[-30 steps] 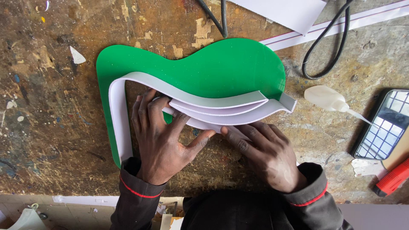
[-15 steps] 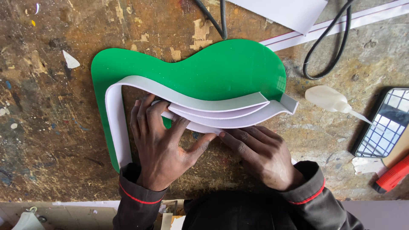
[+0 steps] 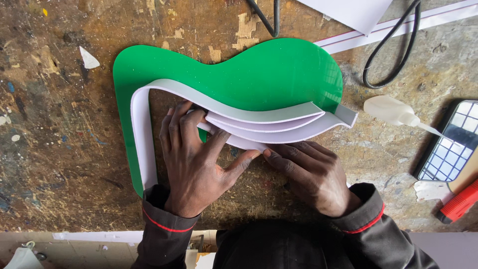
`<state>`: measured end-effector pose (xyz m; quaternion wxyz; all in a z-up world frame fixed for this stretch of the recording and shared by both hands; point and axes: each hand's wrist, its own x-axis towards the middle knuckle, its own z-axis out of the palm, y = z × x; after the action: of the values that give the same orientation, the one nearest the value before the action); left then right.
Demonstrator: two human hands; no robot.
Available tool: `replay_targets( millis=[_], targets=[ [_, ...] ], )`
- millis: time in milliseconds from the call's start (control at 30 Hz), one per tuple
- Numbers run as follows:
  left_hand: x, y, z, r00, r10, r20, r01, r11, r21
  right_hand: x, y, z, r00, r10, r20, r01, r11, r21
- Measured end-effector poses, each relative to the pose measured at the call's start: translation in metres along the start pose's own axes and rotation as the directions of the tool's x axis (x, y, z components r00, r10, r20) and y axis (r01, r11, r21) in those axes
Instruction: The person assembles a channel letter by applying adhesive to the edge of a white vinyl strip and pressing it into the inner grooves of a green acrylic letter base.
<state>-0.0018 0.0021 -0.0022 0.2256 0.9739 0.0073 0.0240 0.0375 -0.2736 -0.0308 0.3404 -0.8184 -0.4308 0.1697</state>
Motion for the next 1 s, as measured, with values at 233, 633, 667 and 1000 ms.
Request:
replay_targets(
  millis=[233,633,667,1000],
  targets=[
    [-0.001,-0.001,0.0,1.0,0.029,-0.008,-0.029,1.0,-0.011,-0.001,0.002,0.003,1.0,-0.002,-0.018,0.002,1.0,-0.025],
    [-0.003,-0.005,0.003,1.0,0.022,0.019,-0.022,1.0,-0.006,0.007,-0.002,-0.002,1.0,-0.004,0.0,0.004,1.0,-0.024],
    [-0.003,-0.005,0.003,0.999,0.023,0.024,-0.022,1.0,-0.012,0.008,-0.002,-0.002,1.0,-0.01,-0.004,0.01,1.0,-0.012],
    [-0.005,-0.011,-0.003,0.994,0.048,0.097,-0.049,0.999,0.007,0.01,-0.004,-0.001,1.0,0.0,-0.006,0.0,1.0,-0.01]
  ],
)
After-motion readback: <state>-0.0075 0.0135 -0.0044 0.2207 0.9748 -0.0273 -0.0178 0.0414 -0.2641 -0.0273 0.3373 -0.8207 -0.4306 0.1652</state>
